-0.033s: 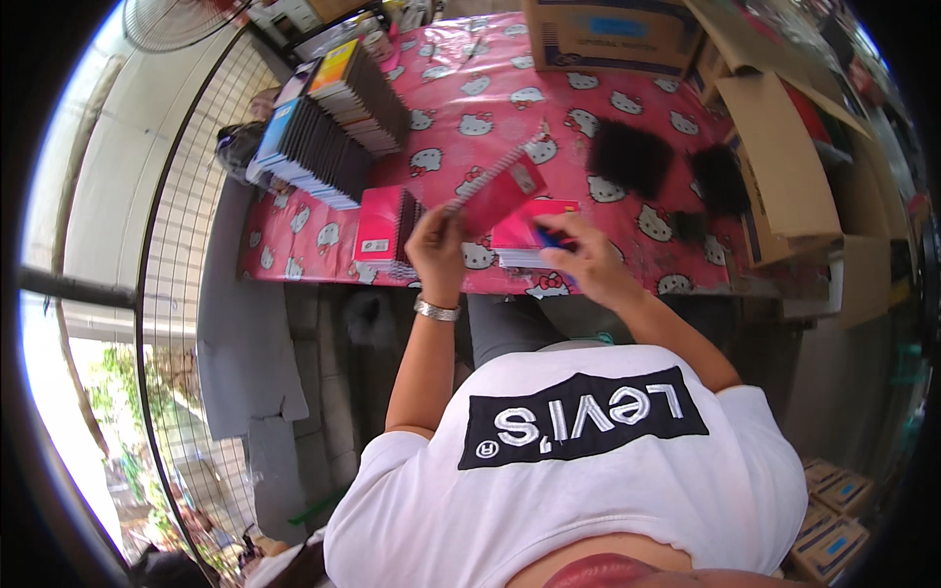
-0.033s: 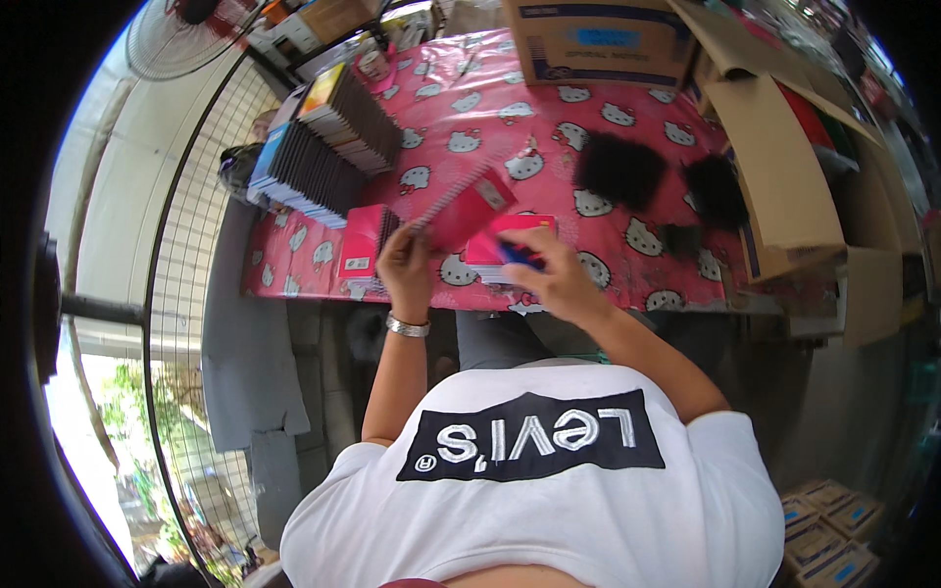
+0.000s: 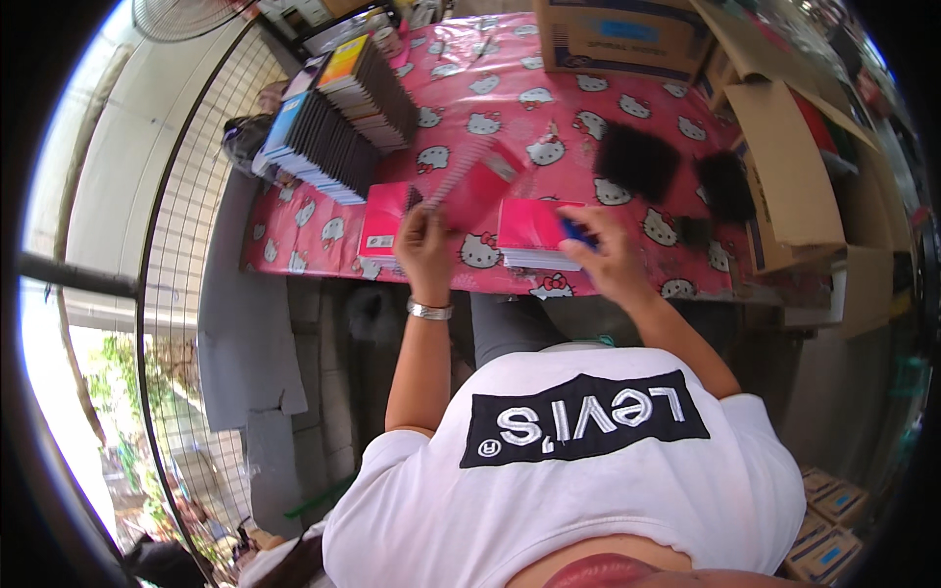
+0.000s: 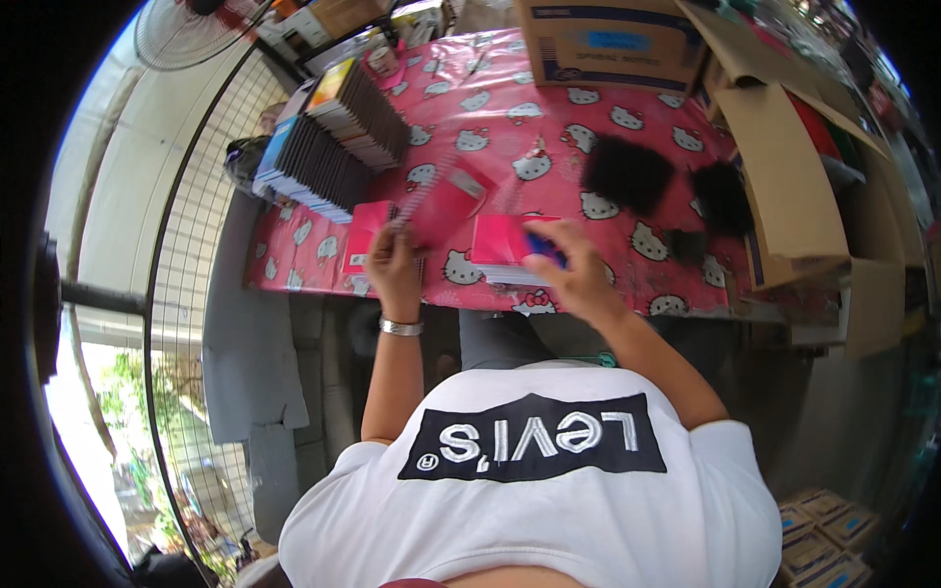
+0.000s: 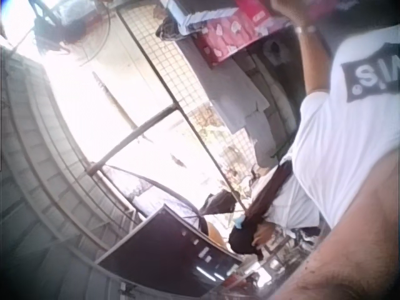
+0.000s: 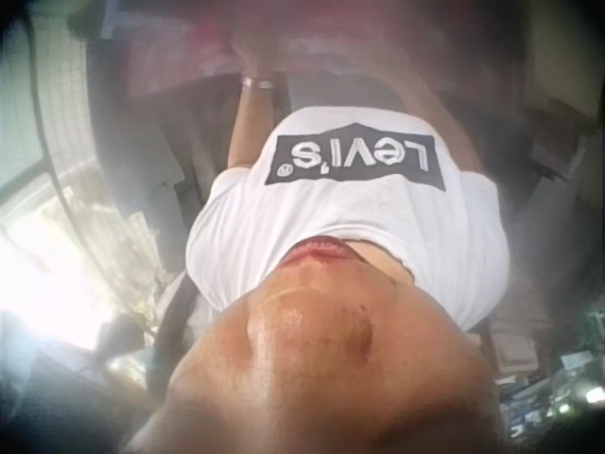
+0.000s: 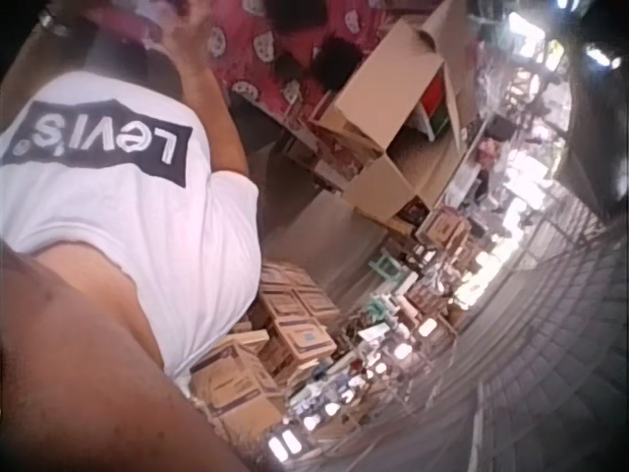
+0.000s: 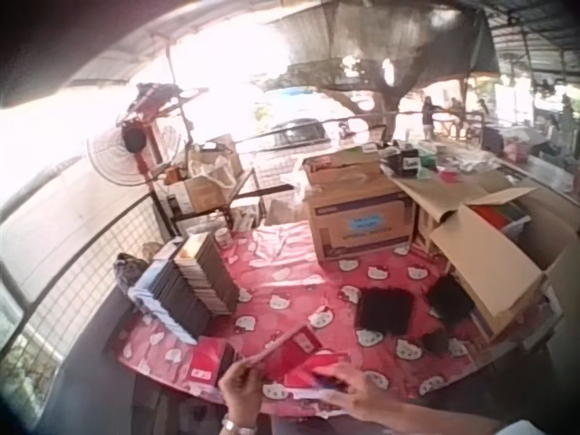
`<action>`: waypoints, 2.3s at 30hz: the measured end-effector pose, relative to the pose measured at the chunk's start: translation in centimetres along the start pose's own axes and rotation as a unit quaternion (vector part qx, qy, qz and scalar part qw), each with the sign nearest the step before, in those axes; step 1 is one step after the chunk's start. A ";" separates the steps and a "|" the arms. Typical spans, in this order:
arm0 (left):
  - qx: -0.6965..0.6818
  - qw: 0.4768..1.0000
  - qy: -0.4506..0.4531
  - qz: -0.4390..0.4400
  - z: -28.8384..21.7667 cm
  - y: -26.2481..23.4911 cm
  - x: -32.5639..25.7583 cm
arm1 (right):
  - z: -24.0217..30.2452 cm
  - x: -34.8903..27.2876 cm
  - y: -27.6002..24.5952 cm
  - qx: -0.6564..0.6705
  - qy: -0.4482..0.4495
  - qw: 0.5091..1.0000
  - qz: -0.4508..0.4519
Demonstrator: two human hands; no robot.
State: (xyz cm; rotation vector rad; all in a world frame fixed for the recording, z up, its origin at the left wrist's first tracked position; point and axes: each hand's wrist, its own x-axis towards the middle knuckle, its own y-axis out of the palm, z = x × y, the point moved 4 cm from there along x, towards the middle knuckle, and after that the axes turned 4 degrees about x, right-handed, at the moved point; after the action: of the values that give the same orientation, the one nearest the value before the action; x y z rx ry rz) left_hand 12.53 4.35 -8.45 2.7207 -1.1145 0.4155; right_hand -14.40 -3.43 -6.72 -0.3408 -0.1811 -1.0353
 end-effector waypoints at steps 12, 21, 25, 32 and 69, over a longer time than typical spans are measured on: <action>0.370 0.907 -0.033 -0.199 1.7 -13.5 2.7 | -16.7 -0.6 -12.4 -0.352 0.068 0.917 -0.176; 0.363 0.911 -0.059 -0.189 3.3 -15.8 3.7 | -22.3 4.7 -19.4 -0.468 0.369 0.783 -0.177; 0.575 0.779 0.196 -0.154 -1.0 -5.4 3.5 | -26.5 4.9 -23.4 -0.411 0.398 0.782 -0.249; 0.434 0.690 0.345 0.465 -3.6 11.7 -4.8 | -25.0 7.4 -19.7 -0.243 0.421 0.852 -0.196; 0.362 0.771 0.357 0.382 -3.7 15.8 -2.1 | -2.7 -1.2 1.4 -0.058 -0.046 0.981 -0.181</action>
State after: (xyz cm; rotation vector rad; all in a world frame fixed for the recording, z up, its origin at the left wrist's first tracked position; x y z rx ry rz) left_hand -0.77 -4.50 -4.76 1.9382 -1.9876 2.1509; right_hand -13.80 -2.77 -9.85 -0.4731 -0.2739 -1.3940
